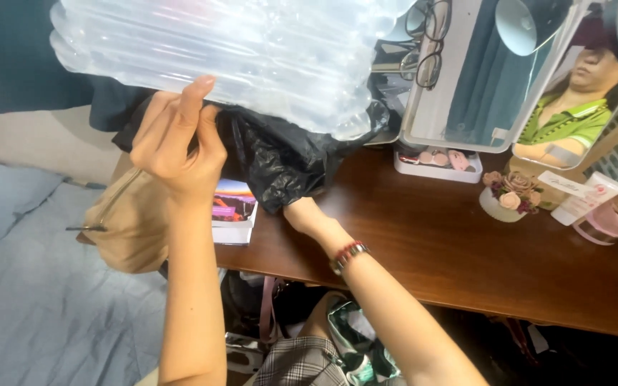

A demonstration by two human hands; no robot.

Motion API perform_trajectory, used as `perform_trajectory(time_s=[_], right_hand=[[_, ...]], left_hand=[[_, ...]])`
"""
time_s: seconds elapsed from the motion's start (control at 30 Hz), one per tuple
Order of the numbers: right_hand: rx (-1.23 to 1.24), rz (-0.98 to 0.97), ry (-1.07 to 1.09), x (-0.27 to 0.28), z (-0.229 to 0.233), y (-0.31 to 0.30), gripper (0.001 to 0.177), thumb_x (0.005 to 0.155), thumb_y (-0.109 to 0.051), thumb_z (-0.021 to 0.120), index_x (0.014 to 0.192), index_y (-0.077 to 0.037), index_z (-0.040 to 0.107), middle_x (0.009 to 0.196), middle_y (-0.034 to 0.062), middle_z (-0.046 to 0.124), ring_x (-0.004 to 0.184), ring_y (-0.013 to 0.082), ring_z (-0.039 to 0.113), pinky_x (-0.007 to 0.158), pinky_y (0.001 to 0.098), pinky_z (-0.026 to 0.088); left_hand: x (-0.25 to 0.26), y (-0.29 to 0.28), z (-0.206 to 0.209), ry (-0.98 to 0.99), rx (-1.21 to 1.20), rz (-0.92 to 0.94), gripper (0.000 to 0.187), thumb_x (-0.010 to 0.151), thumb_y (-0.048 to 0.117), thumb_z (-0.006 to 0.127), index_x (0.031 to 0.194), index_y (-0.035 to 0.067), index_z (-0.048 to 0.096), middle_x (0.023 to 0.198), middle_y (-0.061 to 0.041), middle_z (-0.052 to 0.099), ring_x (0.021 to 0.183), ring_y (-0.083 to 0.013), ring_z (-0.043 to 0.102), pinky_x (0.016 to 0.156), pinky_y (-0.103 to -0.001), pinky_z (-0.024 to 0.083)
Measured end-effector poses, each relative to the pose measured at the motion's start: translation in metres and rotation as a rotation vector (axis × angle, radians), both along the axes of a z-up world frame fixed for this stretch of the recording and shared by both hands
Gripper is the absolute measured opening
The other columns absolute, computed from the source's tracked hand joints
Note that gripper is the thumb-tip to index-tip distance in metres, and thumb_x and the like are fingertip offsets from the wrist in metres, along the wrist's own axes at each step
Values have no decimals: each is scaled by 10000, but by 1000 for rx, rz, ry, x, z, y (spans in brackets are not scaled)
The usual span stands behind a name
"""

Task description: Organizing and cleaning items on a desk, including nail supplies and makeup, and wiping surfaces with a tissue.

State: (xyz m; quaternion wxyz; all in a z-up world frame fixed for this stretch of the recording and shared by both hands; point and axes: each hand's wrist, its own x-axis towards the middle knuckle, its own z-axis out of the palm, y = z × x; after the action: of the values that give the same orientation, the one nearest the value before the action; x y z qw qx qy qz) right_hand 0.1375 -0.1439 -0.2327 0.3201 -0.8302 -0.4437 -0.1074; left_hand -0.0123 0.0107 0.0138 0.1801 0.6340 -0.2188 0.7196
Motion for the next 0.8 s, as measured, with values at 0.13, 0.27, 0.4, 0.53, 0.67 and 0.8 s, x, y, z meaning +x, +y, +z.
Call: perform_trajectory(time_s=[0.13, 0.27, 0.4, 0.53, 0.67, 0.8], right_hand=[[114, 32, 76, 14, -9, 9, 332, 923, 26, 489, 1223, 20, 631, 1280, 286, 625, 1202, 452, 589, 994, 484, 471], [-9, 55, 346, -121, 79, -19, 381, 933, -19, 518, 1314, -25, 527, 1166, 261, 663, 1082, 435, 642, 913, 502, 510], [40, 343, 300, -177, 97, -73, 473, 793, 45, 554, 1264, 4, 536, 1085, 288, 668, 1033, 482, 629, 877, 525, 500], [112, -62, 406, -117, 83, -138, 231, 915, -8, 522, 1144, -23, 538, 955, 230, 721, 905, 366, 746, 791, 431, 567], [8, -404, 300, -14, 43, -187, 270, 1027, -147, 502, 1241, 3, 436, 1043, 324, 672, 985, 488, 662, 815, 502, 520], [2, -332, 190, 56, 19, -177, 344, 1027, -164, 497, 1332, -15, 439, 1158, 345, 645, 1088, 519, 614, 874, 529, 492]], left_hand=[[4, 2, -1, 29, -2, 9, 216, 1030, -49, 754, 1235, 9, 719, 889, -126, 650, 822, -288, 635, 725, -350, 523], [10, 7, -2, 34, 16, 12, 220, 1039, -53, 768, 1245, 7, 720, 883, -127, 641, 836, -294, 637, 737, -355, 523], [13, 4, 0, 25, 18, -12, 247, 1044, -73, 773, 1273, 3, 719, 882, -123, 633, 814, -288, 629, 742, -352, 519], [13, 0, 2, 27, 22, -17, 288, 1032, -101, 782, 1292, 4, 718, 883, -123, 628, 808, -284, 615, 736, -347, 507], [16, -4, 3, 28, 5, -9, 315, 1007, -122, 772, 1289, 9, 719, 868, -120, 608, 802, -281, 606, 740, -356, 509], [22, -9, 7, -4, -1, -11, 313, 999, -125, 764, 1276, 12, 716, 866, -122, 609, 808, -284, 615, 740, -360, 514]])
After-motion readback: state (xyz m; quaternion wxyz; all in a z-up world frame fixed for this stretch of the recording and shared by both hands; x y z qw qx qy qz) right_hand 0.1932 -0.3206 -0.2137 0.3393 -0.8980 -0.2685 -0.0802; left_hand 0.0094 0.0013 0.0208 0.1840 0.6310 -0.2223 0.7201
